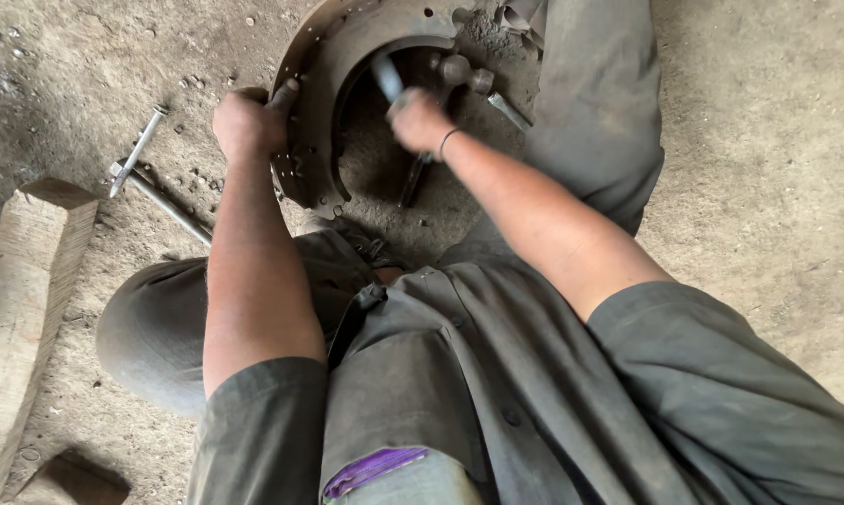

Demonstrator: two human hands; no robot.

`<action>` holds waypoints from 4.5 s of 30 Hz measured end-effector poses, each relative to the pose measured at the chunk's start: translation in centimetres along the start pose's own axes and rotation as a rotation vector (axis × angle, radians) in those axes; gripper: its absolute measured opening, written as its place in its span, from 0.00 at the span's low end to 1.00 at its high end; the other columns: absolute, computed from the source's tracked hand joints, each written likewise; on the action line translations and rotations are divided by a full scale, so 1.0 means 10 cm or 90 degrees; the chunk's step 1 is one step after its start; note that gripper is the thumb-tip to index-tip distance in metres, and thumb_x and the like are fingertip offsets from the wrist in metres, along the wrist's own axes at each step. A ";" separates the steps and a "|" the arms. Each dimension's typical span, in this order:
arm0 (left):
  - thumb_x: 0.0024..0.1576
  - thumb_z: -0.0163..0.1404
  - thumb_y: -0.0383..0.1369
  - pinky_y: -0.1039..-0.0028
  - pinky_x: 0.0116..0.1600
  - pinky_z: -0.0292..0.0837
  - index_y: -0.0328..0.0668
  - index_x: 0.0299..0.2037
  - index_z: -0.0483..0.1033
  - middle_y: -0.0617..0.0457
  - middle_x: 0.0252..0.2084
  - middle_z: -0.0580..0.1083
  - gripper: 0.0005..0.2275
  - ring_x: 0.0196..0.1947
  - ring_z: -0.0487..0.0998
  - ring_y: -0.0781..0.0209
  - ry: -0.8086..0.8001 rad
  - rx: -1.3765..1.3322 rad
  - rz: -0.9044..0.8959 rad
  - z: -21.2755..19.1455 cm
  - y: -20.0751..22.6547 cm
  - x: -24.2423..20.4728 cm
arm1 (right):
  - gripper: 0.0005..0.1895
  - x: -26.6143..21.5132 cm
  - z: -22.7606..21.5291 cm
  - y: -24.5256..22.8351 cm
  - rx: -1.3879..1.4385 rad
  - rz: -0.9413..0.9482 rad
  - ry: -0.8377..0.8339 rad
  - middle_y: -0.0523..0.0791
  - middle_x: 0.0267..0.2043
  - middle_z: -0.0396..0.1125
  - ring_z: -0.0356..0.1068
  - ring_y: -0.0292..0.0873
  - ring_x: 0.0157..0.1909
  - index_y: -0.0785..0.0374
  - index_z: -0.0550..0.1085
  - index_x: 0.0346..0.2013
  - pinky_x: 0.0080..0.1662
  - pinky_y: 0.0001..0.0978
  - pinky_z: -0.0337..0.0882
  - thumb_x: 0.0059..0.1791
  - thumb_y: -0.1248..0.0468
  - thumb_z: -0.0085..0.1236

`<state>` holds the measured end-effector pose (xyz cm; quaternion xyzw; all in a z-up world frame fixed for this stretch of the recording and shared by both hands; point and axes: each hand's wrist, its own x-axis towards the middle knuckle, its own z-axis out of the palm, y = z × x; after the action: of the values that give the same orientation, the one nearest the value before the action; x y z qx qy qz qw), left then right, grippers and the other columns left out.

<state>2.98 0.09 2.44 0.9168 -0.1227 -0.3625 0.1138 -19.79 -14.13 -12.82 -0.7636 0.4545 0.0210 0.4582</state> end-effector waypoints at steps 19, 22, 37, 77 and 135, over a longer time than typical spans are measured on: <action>0.46 0.64 0.56 0.63 0.49 0.80 0.44 0.43 0.83 0.48 0.44 0.81 0.25 0.43 0.84 0.55 0.218 -0.012 -0.059 -0.28 -0.06 0.28 | 0.08 -0.59 -0.71 -0.20 -0.008 -0.048 0.026 0.51 0.30 0.73 0.74 0.48 0.35 0.60 0.75 0.33 0.39 0.41 0.72 0.50 0.58 0.57; 0.52 0.61 0.54 0.63 0.47 0.80 0.40 0.47 0.81 0.46 0.45 0.80 0.25 0.42 0.84 0.54 0.274 -0.060 -0.008 -0.26 -0.17 0.41 | 0.09 -0.61 -0.71 -0.35 -0.025 0.096 -0.116 0.50 0.34 0.72 0.74 0.50 0.36 0.61 0.74 0.37 0.38 0.43 0.73 0.53 0.58 0.52; 0.57 0.52 0.38 0.55 0.61 0.65 0.31 0.67 0.59 0.35 0.62 0.68 0.29 0.61 0.68 0.43 0.128 0.514 0.072 0.14 -0.26 0.59 | 0.10 -0.49 -0.50 0.03 -0.080 0.079 -0.094 0.47 0.38 0.74 0.75 0.46 0.41 0.59 0.75 0.43 0.45 0.39 0.74 0.51 0.59 0.55; 0.53 0.54 0.52 0.60 0.57 0.74 0.46 0.48 0.83 0.42 0.49 0.80 0.22 0.48 0.81 0.48 -0.411 0.251 0.332 1.29 -0.08 -0.41 | 0.04 0.04 -0.93 -1.26 -0.402 -0.145 0.014 0.48 0.30 0.70 0.72 0.46 0.33 0.62 0.74 0.39 0.36 0.43 0.75 0.50 0.69 0.56; 0.59 0.54 0.39 0.58 0.53 0.78 0.35 0.47 0.80 0.35 0.48 0.79 0.15 0.50 0.81 0.42 0.017 0.334 0.113 0.08 0.20 -0.36 | 0.14 -0.53 -0.63 0.07 -0.058 0.022 0.053 0.56 0.38 0.75 0.75 0.59 0.43 0.60 0.75 0.46 0.46 0.50 0.73 0.50 0.57 0.54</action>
<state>-0.42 -0.78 4.77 0.9052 -0.2909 -0.2951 -0.0948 -25.79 -15.18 -7.27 -0.7759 0.4849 0.0183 0.4032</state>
